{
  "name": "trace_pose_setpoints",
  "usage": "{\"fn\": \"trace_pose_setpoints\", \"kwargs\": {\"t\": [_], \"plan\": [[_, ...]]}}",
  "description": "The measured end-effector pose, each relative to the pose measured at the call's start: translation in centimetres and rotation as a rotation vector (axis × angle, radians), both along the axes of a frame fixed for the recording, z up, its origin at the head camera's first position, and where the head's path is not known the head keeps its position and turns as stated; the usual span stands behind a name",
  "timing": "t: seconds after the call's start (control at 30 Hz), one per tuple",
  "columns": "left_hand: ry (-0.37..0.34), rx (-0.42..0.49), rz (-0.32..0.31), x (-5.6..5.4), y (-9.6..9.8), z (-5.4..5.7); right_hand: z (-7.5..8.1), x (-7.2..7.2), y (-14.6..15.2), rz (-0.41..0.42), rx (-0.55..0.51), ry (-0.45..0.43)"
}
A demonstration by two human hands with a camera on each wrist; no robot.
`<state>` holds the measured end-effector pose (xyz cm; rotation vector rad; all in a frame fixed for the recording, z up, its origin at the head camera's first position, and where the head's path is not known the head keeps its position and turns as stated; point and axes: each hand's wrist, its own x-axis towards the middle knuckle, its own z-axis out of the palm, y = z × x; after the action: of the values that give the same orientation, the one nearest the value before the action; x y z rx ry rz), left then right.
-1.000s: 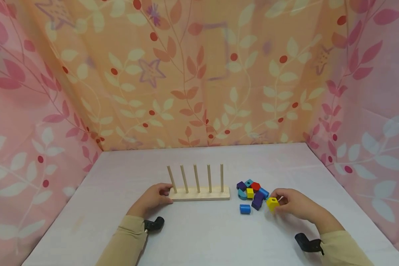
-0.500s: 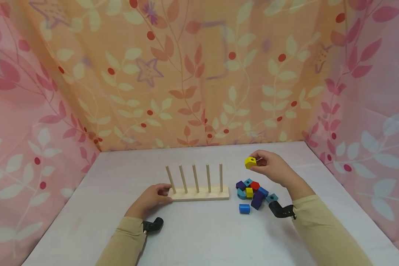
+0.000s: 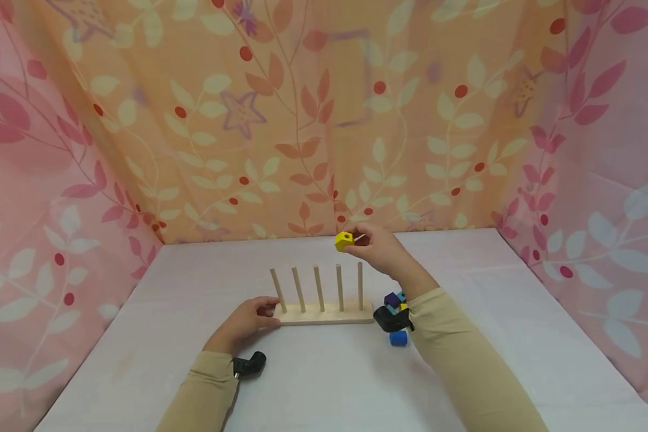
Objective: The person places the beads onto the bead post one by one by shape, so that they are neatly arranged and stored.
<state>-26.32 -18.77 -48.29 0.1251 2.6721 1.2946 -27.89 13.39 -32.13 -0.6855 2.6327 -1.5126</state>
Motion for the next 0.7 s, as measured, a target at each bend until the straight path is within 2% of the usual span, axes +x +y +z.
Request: {"fn": "trace_pose_setpoints", "kwargs": {"t": [0.1, 0.33, 0.47, 0.53, 0.7], "plan": [[0.005, -0.003, -0.001, 0.0, 0.1, 0.1, 0.1, 0.3, -2.1, 0.045, -0.053, -0.006], [0.04, 0.001, -0.017, -0.1, -0.1, 0.0, 0.3, 1.3, -6.7, 0.08, -0.147, -0.022], [0.044, -0.008, -0.02, -0.2, -0.2, -0.1, 0.1, 1.8, -9.0, 0.101, -0.139, 0.001], [0.032, -0.019, -0.014, -0.1, -0.2, -0.1, -0.5, 1.9, -10.1, 0.099, -0.122, 0.022], [0.015, -0.014, -0.002, 0.0, 0.0, 0.0, -1.3, 2.2, -11.9, 0.054, -0.097, 0.044]]}}
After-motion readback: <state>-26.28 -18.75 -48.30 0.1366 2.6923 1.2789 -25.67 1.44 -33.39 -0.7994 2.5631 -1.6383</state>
